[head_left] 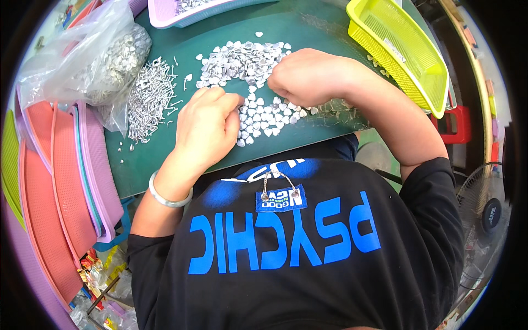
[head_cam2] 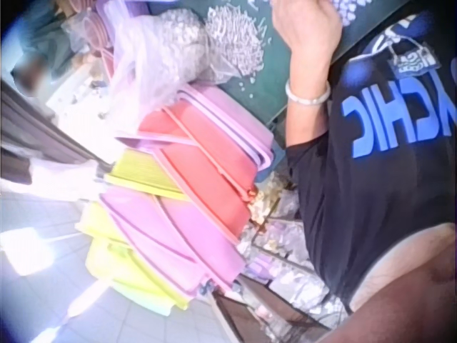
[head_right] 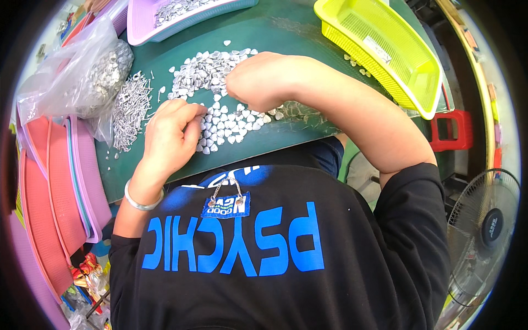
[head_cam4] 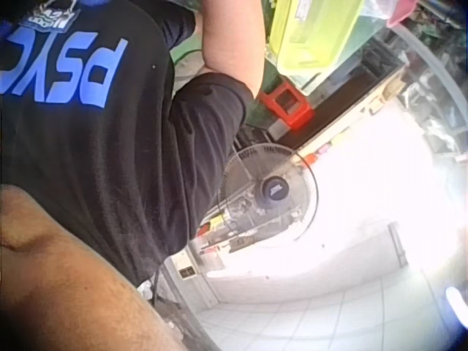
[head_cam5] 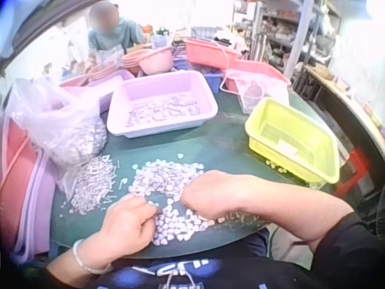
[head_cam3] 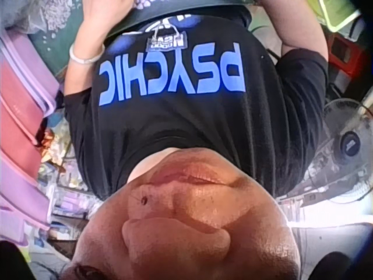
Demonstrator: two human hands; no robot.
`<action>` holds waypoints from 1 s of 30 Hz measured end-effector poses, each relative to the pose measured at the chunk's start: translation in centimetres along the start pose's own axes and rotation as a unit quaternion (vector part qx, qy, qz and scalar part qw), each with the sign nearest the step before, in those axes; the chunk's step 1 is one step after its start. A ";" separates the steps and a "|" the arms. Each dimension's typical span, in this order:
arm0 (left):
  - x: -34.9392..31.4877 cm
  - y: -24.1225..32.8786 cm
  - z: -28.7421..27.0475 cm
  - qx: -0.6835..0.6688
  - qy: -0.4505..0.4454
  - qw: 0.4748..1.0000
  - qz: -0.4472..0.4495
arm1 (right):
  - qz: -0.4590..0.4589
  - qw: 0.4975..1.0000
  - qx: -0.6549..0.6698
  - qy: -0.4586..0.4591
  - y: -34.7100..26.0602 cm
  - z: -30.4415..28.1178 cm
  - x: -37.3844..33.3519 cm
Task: The person sits at a green table and uses both hands to pick up small white heart-shaped pieces and silver pins. They insert the pins into the hearts and place the assembled items into a yellow basket on the right side of the table.
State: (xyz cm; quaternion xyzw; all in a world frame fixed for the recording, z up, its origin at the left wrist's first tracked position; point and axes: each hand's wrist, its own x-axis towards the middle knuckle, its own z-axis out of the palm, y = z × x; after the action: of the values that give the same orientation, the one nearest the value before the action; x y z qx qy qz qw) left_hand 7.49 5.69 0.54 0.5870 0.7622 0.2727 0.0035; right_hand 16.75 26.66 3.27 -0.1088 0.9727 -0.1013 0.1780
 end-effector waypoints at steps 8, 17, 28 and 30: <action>0.4 -1.3 -0.6 -0.009 0.016 1.000 0.007 | 0.061 0.998 0.015 -0.019 -0.6 -1.0 -0.9; 4.8 -4.4 -0.5 -0.029 0.080 0.996 0.029 | 0.040 0.999 -0.010 0.011 -1.3 -0.2 -0.9; 4.0 -7.8 0.1 -0.117 0.088 0.983 -0.108 | 0.036 0.999 -0.036 -0.018 -0.9 0.0 -0.5; 4.1 -7.8 0.2 -0.129 0.089 0.981 -0.114 | 0.037 0.999 -0.026 -0.020 -0.8 -0.1 -0.6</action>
State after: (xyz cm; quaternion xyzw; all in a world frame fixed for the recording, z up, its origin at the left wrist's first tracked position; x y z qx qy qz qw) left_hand -0.69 8.17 -1.66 0.4648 0.7795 0.4177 0.0428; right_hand 17.40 26.08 3.74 -0.0792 0.9747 -0.0667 0.1983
